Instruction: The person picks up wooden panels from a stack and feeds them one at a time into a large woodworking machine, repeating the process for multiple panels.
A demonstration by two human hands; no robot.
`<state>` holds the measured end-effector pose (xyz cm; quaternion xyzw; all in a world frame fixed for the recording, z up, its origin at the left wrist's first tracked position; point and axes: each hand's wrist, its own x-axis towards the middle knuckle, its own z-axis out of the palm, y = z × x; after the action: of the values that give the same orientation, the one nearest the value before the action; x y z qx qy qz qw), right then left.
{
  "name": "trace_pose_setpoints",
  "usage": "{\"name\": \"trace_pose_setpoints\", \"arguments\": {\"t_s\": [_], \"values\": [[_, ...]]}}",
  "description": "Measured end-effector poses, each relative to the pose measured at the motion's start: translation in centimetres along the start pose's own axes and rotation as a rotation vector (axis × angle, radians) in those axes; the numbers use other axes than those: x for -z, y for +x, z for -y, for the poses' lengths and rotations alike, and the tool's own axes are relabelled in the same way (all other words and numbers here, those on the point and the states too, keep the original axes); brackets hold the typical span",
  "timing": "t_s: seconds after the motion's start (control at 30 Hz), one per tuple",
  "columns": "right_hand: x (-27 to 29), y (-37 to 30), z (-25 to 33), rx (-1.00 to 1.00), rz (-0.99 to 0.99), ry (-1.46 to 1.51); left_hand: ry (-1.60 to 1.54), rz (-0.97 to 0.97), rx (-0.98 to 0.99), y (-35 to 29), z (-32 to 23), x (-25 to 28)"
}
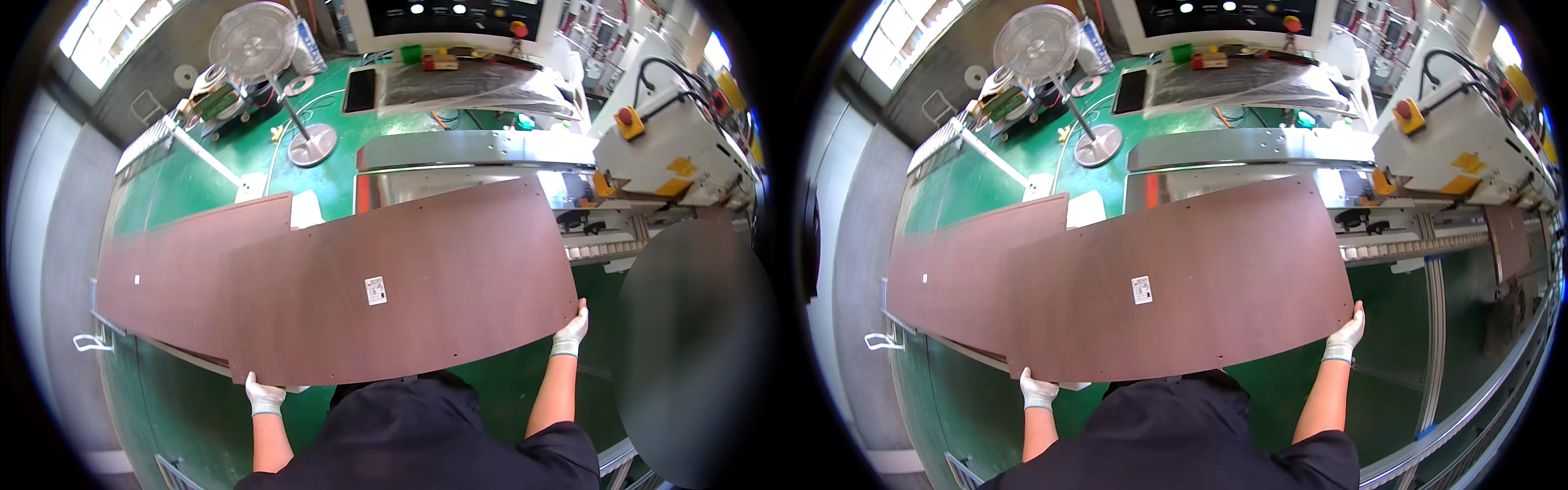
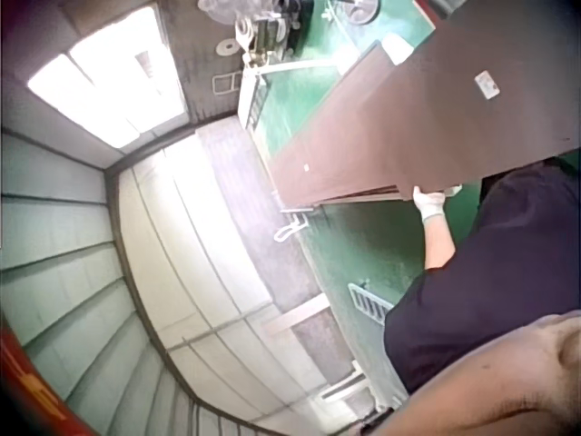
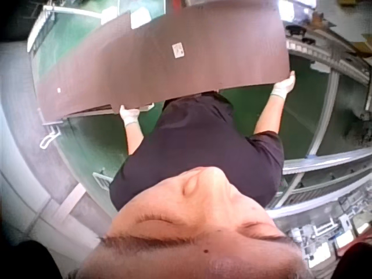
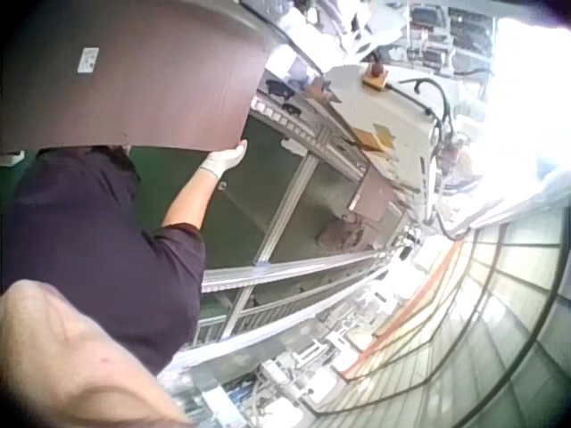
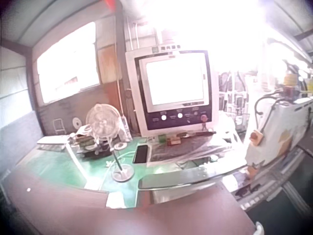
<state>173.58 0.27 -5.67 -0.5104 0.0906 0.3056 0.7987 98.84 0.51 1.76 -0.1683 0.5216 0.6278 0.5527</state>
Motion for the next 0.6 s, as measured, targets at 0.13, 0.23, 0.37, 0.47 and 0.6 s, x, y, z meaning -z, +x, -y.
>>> {"name": "trace_pose_setpoints", "arguments": {"t_s": [0.13,0.23,0.37,0.47,0.6], "values": [[-1.9,-3.8,-0.1,-0.118,0.125,0.015,0.076,-0.06,0.1,0.5,-1.0,0.9],[-2.4,-7.2,-2.0,-0.104,0.094,0.011,1.001,-0.155,0.095,1.3,-3.9,2.4],[-4.1,-9.7,-2.5,-0.175,0.012,0.0,1.24,-0.191,-0.165,3.4,-8.6,-2.0],[-4.4,-9.3,-2.9,-0.185,0.062,0.001,1.556,-0.164,-0.965,7.4,-10.9,-6.2],[-4.6,-9.4,-3.6,-0.176,0.057,-0.101,1.82,-0.396,-0.774,14.6,-12.0,-11.7]]}}
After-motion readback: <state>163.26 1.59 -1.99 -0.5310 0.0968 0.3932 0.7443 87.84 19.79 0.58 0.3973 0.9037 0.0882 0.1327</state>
